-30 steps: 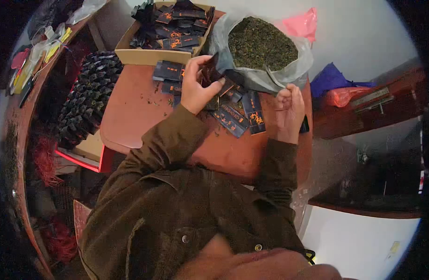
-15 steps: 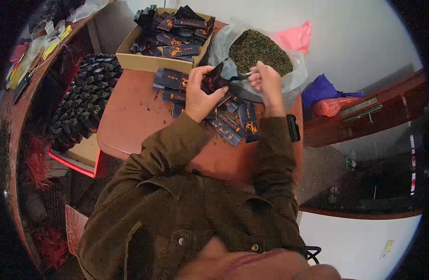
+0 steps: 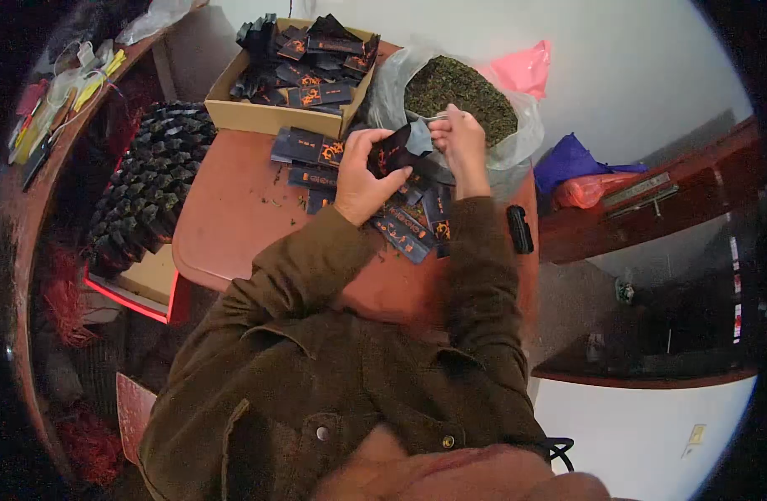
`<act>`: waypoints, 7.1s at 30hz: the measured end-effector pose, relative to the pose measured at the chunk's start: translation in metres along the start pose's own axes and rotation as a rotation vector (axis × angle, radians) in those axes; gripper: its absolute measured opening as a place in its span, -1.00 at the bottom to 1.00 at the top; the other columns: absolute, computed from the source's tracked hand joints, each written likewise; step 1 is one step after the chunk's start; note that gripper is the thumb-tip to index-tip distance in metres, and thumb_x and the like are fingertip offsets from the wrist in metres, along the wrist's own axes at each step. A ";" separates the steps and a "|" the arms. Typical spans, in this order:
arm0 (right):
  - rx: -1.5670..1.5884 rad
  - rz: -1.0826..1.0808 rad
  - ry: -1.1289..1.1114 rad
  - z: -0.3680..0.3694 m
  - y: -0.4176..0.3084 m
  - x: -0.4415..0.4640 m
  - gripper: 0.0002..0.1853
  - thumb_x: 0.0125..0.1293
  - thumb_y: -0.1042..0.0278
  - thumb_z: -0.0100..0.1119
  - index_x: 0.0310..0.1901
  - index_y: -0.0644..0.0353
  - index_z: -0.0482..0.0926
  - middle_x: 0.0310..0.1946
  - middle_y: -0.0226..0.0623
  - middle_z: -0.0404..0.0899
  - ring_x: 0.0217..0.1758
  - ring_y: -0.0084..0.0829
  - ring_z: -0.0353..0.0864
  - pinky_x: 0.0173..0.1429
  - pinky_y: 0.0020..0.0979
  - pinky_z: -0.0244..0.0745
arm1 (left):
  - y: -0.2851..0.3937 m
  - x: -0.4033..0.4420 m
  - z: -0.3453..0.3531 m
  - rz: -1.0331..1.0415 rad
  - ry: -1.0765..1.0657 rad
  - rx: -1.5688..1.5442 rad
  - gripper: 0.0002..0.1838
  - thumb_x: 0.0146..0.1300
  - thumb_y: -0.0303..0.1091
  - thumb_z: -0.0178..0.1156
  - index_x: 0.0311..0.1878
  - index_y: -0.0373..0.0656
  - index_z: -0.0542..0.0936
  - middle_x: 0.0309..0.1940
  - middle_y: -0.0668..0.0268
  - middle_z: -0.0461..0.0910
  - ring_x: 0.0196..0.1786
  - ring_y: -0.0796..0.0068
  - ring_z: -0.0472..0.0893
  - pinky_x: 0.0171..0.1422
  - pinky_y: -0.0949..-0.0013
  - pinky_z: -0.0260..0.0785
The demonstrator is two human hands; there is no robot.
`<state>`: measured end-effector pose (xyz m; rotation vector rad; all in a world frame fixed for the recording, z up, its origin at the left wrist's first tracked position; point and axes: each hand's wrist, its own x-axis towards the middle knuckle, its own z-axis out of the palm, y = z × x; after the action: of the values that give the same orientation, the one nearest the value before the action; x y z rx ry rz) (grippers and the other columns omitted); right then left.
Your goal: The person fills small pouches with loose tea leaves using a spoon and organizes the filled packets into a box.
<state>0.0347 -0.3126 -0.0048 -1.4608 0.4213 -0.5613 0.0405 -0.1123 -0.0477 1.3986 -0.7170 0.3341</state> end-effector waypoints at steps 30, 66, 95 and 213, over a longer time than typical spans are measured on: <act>-0.069 0.053 0.068 -0.045 0.013 0.039 -0.74 0.31 0.38 -0.07 -0.05 0.33 0.44 -0.50 -0.18 0.58 -0.58 -0.49 0.48 -0.57 -0.51 0.33 | 0.000 0.000 0.000 -0.010 -0.110 0.042 -0.44 -0.17 -0.42 0.46 -0.03 -0.21 0.47 -0.14 0.18 0.43 -0.02 0.18 0.48 0.10 0.28 0.35; -0.648 -0.227 -0.214 -0.027 -0.078 -0.071 -0.77 0.39 0.27 -0.07 -0.17 0.23 0.52 -0.61 -0.32 0.58 -0.60 -0.56 0.51 -0.51 -0.50 0.40 | -0.006 -0.001 0.007 -0.026 -0.141 0.103 -0.47 -0.16 -0.35 0.47 -0.07 -0.21 0.50 -0.16 0.17 0.47 -0.02 0.14 0.47 0.12 0.23 0.32; -0.443 -0.014 0.080 -0.028 0.007 0.038 -0.73 0.31 0.40 -0.08 -0.09 0.41 0.50 -0.37 -0.03 0.66 -0.47 -0.41 0.63 -0.48 -0.43 0.45 | 0.003 -0.001 0.005 -0.055 -0.118 0.031 -0.49 -0.11 -0.37 0.40 -0.05 -0.25 0.48 -0.15 0.15 0.44 -0.02 0.15 0.46 0.13 0.24 0.31; -0.997 -0.608 -0.102 0.011 -0.102 -0.132 -0.84 0.33 0.42 0.01 -0.15 0.17 0.58 -0.55 -0.12 0.58 -0.51 -0.18 0.62 -0.37 -0.28 0.49 | -0.004 -0.006 0.006 -0.024 -0.176 0.040 -0.44 -0.11 -0.36 0.41 0.00 -0.23 0.43 -0.14 0.12 0.42 -0.03 0.11 0.47 0.07 0.23 0.35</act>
<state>-0.0749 -0.2278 0.0889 -2.6067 0.1524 -0.7994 0.0373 -0.1175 -0.0545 1.4861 -0.8400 0.2091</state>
